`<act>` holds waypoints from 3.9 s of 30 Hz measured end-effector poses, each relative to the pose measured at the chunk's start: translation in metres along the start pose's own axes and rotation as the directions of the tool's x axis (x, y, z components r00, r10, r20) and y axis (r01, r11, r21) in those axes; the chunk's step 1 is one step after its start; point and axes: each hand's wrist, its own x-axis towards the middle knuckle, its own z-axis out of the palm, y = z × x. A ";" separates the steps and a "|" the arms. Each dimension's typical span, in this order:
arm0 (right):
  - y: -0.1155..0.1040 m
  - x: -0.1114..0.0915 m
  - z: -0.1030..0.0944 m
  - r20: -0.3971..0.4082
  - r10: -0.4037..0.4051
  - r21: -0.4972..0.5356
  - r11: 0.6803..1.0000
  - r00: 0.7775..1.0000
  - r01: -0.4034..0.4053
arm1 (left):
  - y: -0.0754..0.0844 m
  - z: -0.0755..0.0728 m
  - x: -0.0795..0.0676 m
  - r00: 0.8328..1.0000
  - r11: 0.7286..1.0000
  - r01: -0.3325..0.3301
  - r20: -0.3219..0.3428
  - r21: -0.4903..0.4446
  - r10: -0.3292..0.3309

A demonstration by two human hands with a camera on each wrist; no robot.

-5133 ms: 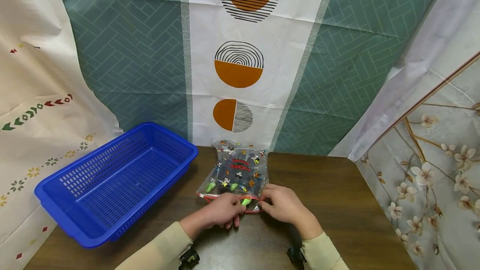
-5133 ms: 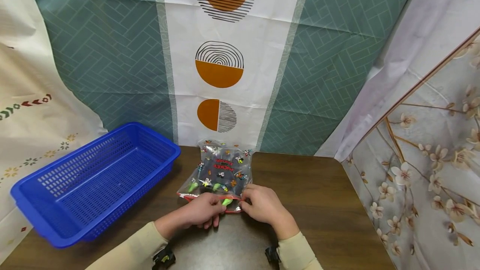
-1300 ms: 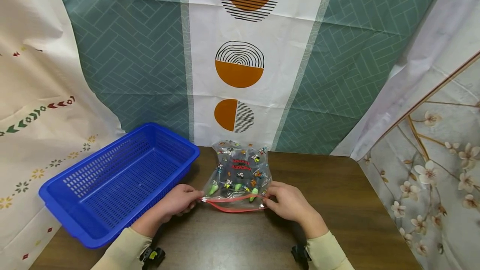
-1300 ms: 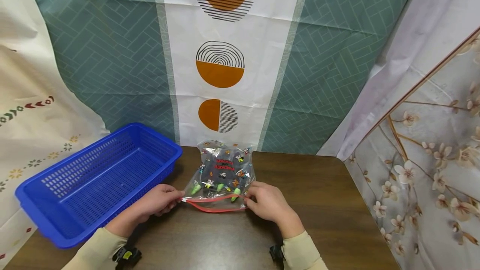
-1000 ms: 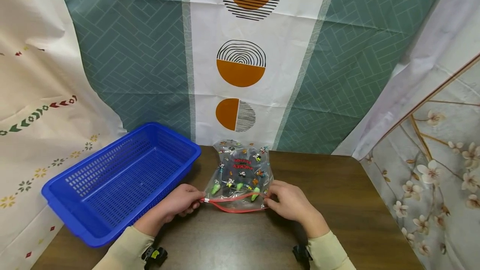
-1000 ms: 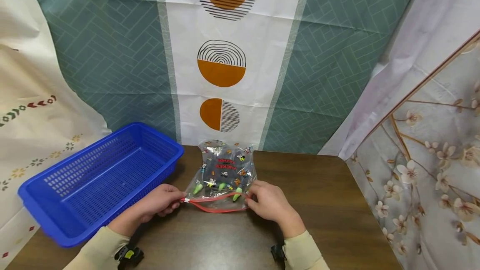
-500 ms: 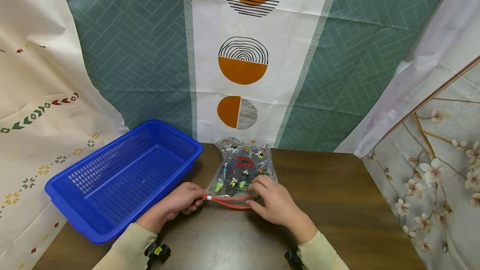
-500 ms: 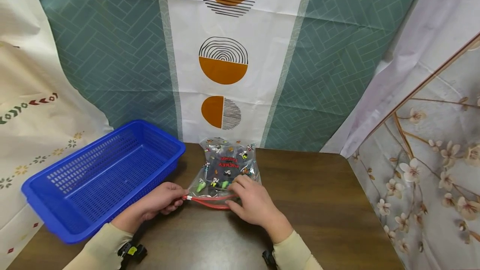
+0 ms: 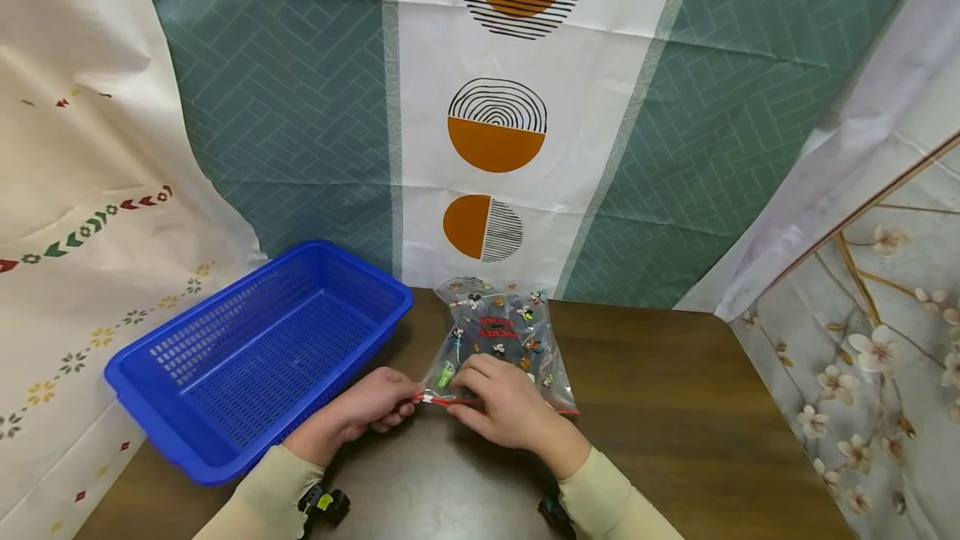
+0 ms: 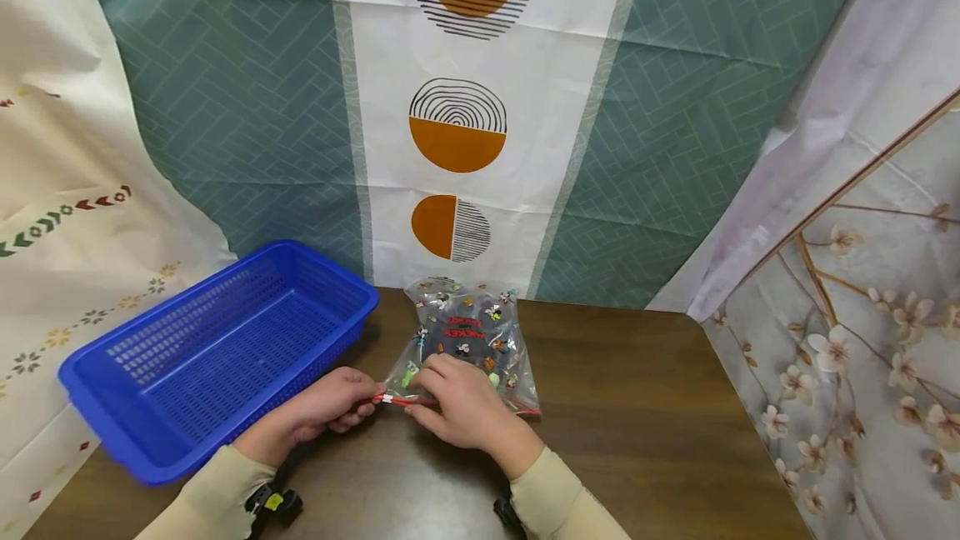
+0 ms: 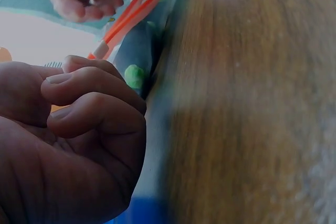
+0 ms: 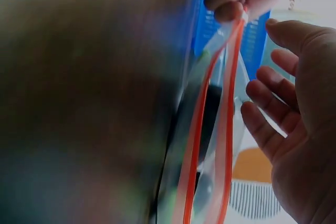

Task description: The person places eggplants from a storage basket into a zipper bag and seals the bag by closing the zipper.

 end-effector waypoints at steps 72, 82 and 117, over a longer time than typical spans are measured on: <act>0.006 0.025 0.036 -0.046 -0.100 -0.053 0.994 0.994 0.098 | 0.000 -0.006 0.001 0.989 0.990 0.056 0.146 -0.127 -0.037; 0.010 0.022 0.036 -0.065 -0.116 -0.049 0.992 0.991 0.113 | -0.001 -0.007 0.002 0.991 0.991 0.046 0.131 -0.129 -0.029; 0.013 0.005 0.023 0.035 -0.034 -0.031 0.999 0.999 0.035 | -0.006 -0.007 0.001 0.992 0.993 0.030 0.122 -0.115 -0.015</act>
